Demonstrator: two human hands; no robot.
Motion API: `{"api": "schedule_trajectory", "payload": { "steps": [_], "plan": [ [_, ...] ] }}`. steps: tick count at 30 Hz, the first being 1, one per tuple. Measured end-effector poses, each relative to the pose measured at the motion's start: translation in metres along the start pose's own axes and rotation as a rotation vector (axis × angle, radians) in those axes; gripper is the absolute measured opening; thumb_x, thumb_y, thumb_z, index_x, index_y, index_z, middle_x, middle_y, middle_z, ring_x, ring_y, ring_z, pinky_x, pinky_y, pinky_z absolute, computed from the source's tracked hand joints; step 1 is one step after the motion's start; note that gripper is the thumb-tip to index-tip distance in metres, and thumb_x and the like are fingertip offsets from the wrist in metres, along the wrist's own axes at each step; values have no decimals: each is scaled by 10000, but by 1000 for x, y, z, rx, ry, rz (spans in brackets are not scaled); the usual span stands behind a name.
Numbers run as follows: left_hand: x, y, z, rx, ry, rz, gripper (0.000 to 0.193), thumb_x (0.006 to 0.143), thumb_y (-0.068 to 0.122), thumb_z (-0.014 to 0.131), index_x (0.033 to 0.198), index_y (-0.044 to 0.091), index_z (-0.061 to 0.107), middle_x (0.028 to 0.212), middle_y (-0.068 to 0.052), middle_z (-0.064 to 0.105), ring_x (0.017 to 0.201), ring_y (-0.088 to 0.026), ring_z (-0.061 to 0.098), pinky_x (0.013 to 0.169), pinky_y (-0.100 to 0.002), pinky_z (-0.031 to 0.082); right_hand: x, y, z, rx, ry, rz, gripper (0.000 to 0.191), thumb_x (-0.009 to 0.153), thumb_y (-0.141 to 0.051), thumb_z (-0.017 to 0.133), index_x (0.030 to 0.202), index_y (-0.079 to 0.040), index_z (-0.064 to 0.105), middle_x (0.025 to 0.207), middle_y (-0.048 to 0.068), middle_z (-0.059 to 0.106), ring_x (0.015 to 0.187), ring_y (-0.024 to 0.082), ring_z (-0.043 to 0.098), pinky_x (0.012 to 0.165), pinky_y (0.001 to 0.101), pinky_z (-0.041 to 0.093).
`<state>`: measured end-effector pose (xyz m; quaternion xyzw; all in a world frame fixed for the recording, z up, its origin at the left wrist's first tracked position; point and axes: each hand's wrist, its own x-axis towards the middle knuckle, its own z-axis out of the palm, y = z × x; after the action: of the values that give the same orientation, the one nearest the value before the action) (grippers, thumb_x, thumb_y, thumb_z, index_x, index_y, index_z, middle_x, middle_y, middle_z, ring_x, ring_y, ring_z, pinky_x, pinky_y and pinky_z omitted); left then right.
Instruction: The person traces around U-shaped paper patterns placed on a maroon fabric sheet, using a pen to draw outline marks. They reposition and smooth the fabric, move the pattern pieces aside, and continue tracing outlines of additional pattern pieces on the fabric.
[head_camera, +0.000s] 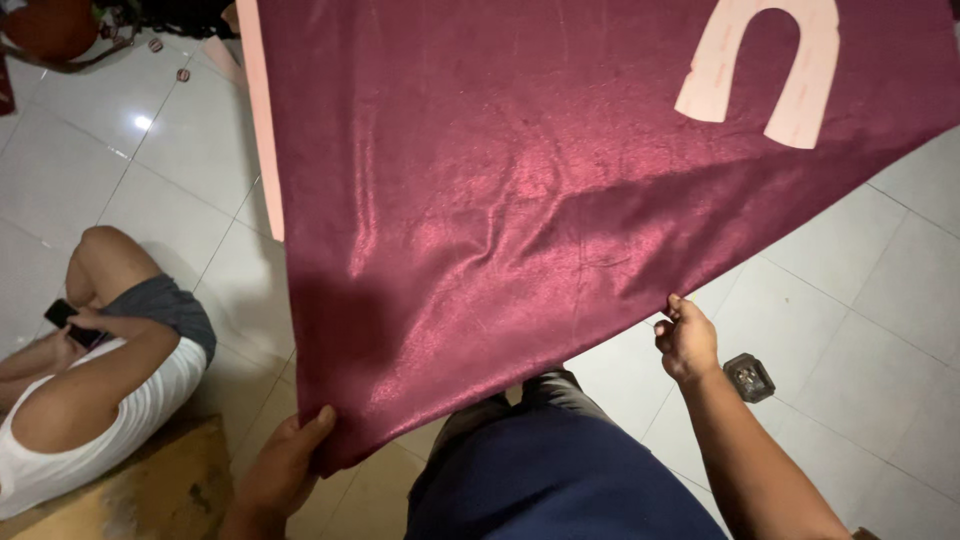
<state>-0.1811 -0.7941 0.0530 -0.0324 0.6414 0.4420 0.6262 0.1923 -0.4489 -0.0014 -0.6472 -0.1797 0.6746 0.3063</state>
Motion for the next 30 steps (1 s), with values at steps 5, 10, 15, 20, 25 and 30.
{"api": "schedule_trajectory", "payload": {
  "steps": [5,10,15,20,25,30],
  "plan": [
    [-3,3,2,34,81,-40,391,950,404,592,978,19,656,698,-51,587,605,-165,474,556,-320,378,3,-7,-7,65,-21,2,144,995,-290,511,951,-163,560,885,11,642,584,133,507,444,249,314],
    [-2,4,3,61,102,-58,442,972,425,582,993,-8,670,729,-65,589,637,-163,468,587,-325,384,-1,-11,-10,-43,60,-96,248,1041,-313,533,884,-126,575,781,33,592,555,132,480,452,256,311],
    [-3,6,15,42,159,-98,410,943,392,595,1060,6,670,817,-63,652,712,-167,527,659,-324,415,-10,-14,-13,-385,18,-430,234,1030,-244,599,890,-58,618,771,31,606,591,109,532,510,244,419],
    [2,0,28,83,214,-129,443,939,370,600,1125,-18,704,885,-85,696,761,-193,562,715,-348,431,-14,-11,-4,-640,-144,-483,185,999,-201,636,1048,-37,707,802,18,638,622,79,533,551,241,455],
    [2,-9,29,53,174,-57,483,955,391,630,1073,-72,696,871,-91,696,768,-180,560,732,-331,430,-21,0,16,-720,-436,-697,207,1010,-147,628,1137,-14,724,1012,49,775,920,99,693,835,246,545],
    [0,-15,26,36,189,-13,466,933,390,638,1089,-43,713,873,-58,682,769,-162,538,731,-322,422,-27,11,40,-903,-514,-638,255,978,-138,643,1190,-26,729,1065,78,791,949,137,721,852,268,559]
  ]
}}
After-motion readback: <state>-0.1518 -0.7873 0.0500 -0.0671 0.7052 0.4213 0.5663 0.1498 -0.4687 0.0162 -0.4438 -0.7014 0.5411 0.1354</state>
